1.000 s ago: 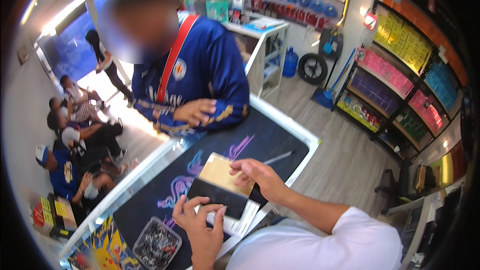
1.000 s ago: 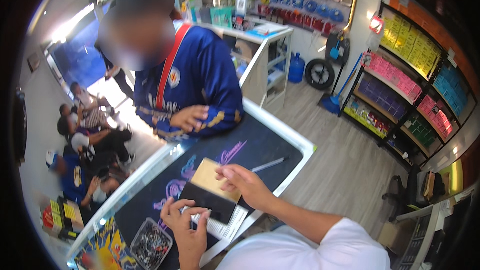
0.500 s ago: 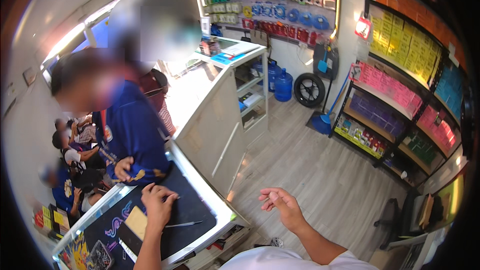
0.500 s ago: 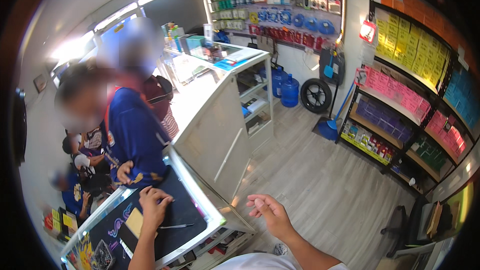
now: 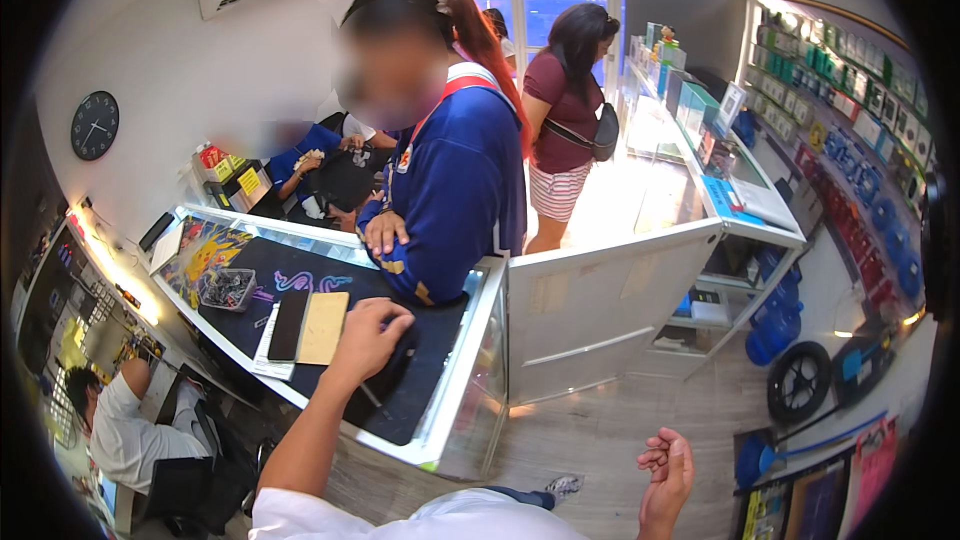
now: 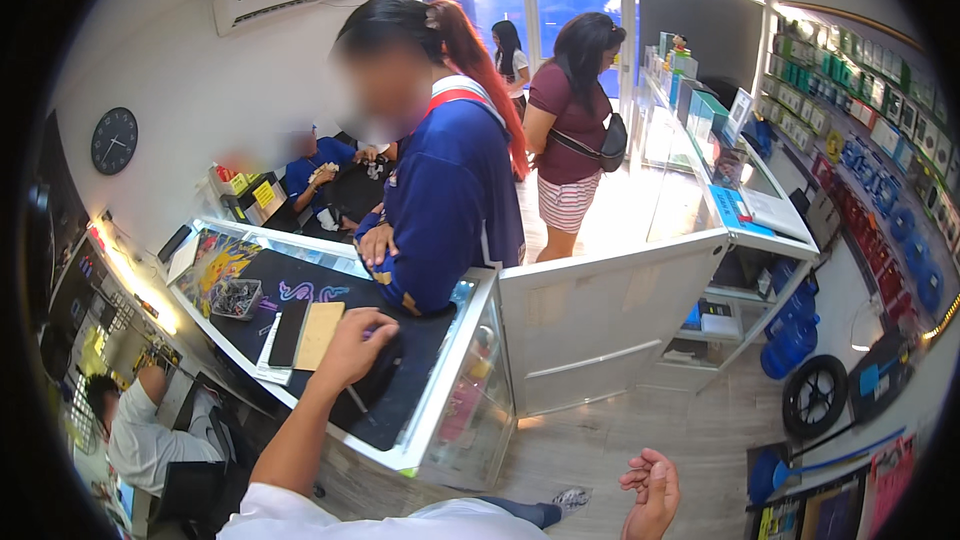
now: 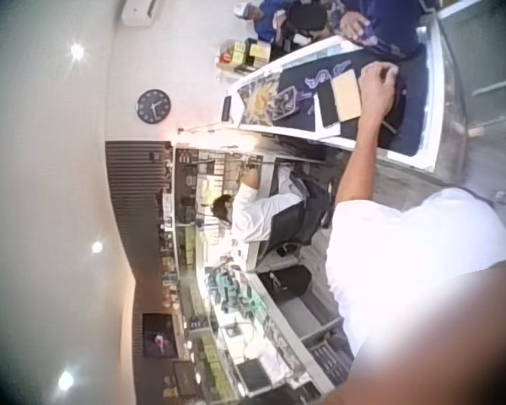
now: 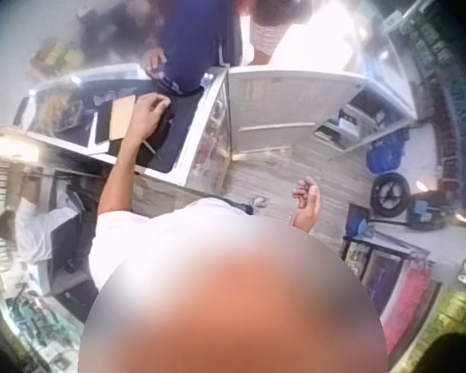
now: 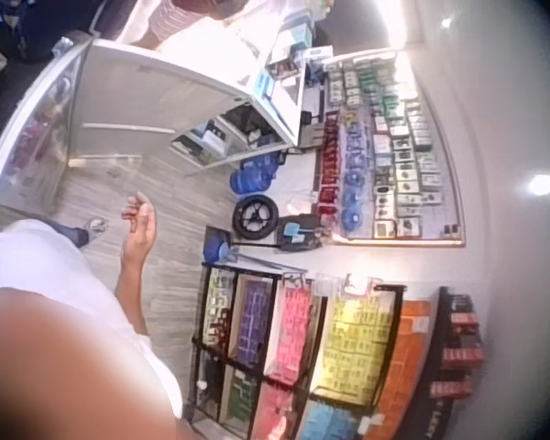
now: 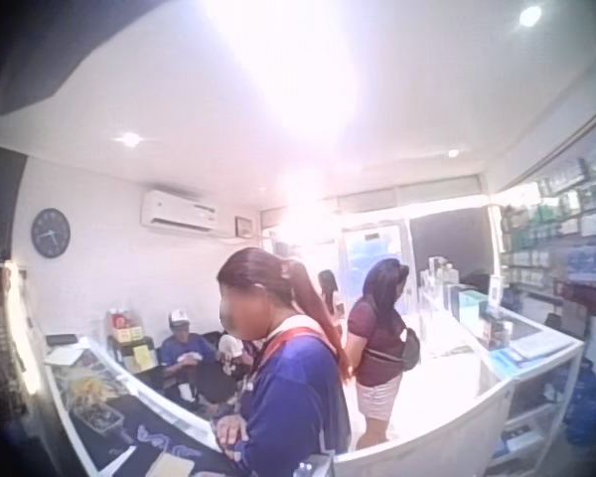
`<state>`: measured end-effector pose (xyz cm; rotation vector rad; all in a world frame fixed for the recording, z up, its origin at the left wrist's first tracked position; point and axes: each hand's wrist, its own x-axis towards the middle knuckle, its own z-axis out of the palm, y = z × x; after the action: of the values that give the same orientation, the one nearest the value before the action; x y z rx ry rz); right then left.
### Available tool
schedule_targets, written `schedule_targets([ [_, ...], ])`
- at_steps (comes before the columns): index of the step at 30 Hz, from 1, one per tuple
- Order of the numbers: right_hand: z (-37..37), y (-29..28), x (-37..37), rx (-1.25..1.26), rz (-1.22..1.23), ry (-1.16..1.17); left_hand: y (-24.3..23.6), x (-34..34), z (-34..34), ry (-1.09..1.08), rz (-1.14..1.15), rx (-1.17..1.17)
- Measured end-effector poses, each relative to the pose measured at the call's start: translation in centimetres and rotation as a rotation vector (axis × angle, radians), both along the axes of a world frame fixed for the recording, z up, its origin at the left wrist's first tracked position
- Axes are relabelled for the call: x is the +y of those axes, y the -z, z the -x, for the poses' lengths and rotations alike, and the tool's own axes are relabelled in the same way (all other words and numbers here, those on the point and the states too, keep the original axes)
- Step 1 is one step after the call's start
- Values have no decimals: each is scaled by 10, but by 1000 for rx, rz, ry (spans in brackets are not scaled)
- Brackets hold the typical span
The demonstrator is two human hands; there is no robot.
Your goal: The person handles a smartphone and small electronic components at a service counter. They repeatedly pick up and inspect a SIM tray and other small parts from a container, then place them back. The person also briefly handles a SIM ejector tool and interacts with a coworker.
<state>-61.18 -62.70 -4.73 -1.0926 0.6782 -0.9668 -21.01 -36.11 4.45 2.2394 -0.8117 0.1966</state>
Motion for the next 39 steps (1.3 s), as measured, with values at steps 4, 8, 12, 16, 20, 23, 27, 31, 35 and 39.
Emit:
schedule_targets([
  [4, 2, -8, -98, 146, -4, -20, -10, -47, 33, -206, 440, 86],
  [8, 46, -28, -191, 154, 52, -13, -20, -163, 79, 26, 1114, 521],
  [12, 97, -18, -282, 179, 31, 123, -19, -315, 126, 225, 1265, 1044],
  [16, 141, 30, -381, 234, -15, 253, 6, -463, 177, 316, 1089, 1234],
  [20, 200, 69, -495, 146, -180, 246, 26, -602, 228, 257, 877, 955],
  [23, 253, 55, -594, 289, -54, 131, 28, -709, 270, 187, 786, 864],
  [27, 267, 13, -735, 346, 1, 144, 24, -809, 309, 364, 559, 627],
  [31, 242, -18, -858, 223, 185, 83, 33, -888, 317, 399, 398, 523],
  [35, 193, -18, -954, 222, 172, -33, 42, -986, 318, 312, 398, 414],
  [39, 171, -20, -1059, 477, 160, -124, 28, -1089, 297, 284, 412, 461],
])
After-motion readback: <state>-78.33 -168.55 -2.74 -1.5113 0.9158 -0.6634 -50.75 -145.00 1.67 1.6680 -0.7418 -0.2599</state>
